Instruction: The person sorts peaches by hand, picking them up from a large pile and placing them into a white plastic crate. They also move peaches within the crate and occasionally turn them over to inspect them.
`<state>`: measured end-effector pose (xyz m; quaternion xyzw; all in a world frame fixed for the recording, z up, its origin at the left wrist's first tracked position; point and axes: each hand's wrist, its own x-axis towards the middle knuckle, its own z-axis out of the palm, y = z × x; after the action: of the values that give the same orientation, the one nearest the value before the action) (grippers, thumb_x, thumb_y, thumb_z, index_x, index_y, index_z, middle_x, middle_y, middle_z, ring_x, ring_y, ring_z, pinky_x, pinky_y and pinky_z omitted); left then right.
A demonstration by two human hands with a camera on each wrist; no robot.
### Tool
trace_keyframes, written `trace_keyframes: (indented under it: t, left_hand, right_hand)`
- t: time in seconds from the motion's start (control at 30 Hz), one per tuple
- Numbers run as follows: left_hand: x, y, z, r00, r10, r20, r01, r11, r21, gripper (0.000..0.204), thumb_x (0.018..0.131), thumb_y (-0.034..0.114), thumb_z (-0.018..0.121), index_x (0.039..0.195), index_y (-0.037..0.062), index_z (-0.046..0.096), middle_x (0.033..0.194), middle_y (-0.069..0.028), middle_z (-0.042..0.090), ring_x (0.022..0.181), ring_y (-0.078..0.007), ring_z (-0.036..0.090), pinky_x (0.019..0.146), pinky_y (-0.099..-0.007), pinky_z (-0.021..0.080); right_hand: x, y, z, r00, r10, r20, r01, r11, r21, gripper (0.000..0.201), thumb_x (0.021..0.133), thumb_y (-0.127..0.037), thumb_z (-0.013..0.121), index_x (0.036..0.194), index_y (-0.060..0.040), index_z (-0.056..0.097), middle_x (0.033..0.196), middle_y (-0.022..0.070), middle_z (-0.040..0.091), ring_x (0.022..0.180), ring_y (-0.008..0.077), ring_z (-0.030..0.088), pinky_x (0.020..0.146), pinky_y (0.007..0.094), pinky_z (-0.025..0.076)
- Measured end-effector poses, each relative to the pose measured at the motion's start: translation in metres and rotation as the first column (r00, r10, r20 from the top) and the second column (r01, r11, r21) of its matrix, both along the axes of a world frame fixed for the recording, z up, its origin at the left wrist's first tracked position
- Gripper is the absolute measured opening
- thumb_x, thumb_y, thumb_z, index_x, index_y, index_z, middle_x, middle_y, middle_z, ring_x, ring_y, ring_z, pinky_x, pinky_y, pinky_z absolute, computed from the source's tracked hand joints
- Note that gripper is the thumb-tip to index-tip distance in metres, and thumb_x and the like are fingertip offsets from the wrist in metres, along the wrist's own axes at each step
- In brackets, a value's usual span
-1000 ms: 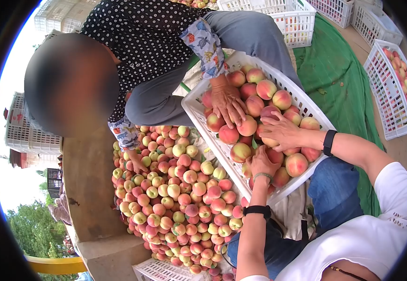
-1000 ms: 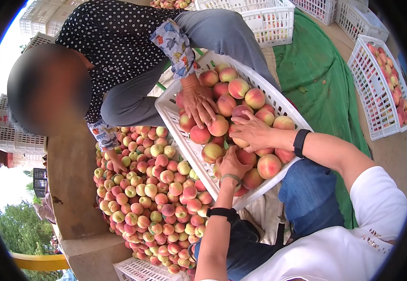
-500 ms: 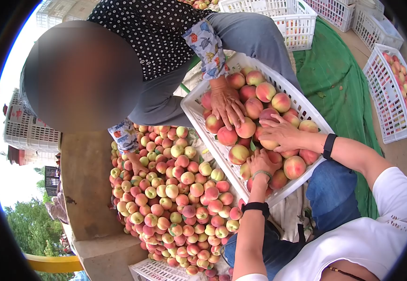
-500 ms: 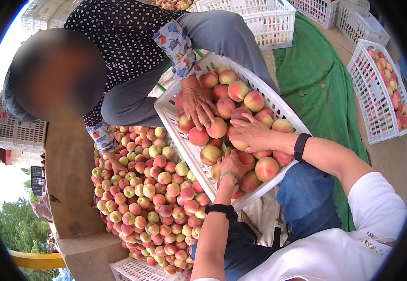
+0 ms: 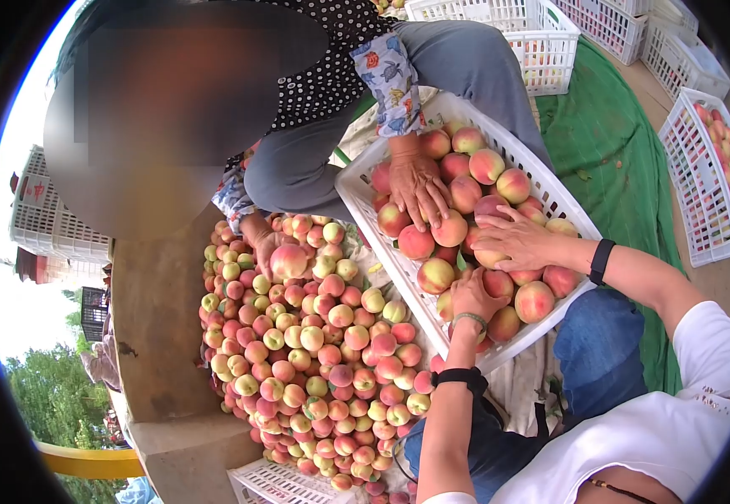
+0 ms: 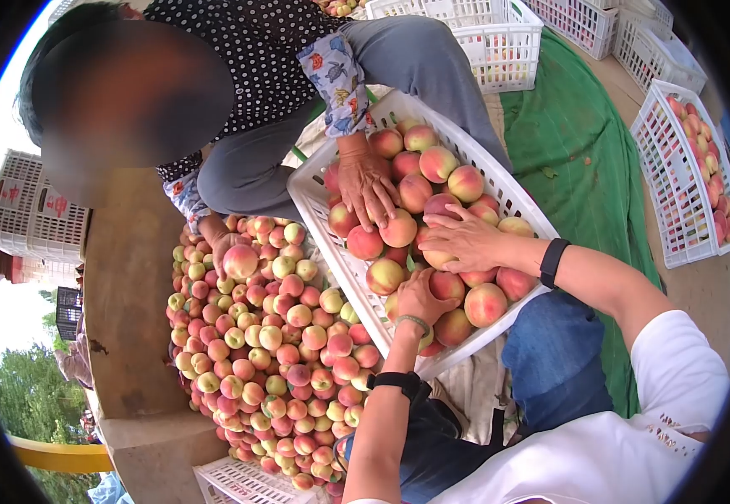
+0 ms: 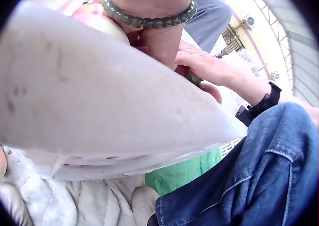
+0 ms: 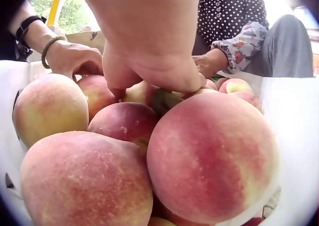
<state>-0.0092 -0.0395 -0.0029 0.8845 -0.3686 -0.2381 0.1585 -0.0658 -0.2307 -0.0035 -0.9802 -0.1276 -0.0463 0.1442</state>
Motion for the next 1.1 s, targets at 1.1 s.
trace_keyframes:
  t: [1.1]
  left_hand:
    - [-0.036,0.005,0.007,0.952,0.033,0.304,0.005,0.992,-0.124,0.074,0.062,0.029,0.081,0.126,0.0058,0.051,0.123,-0.0125,0.056,0.109,-0.0308,0.054,0.097,-0.0415,0.041]
  right_hand:
    - [0.002,0.005,0.000,0.996,0.037,0.080,-0.045,0.994,0.099,0.043,0.068,-0.024,0.069,0.110,-0.0181,0.062,0.121,0.0102,0.052,0.140,0.0325,0.027,0.115,0.0598,0.010]
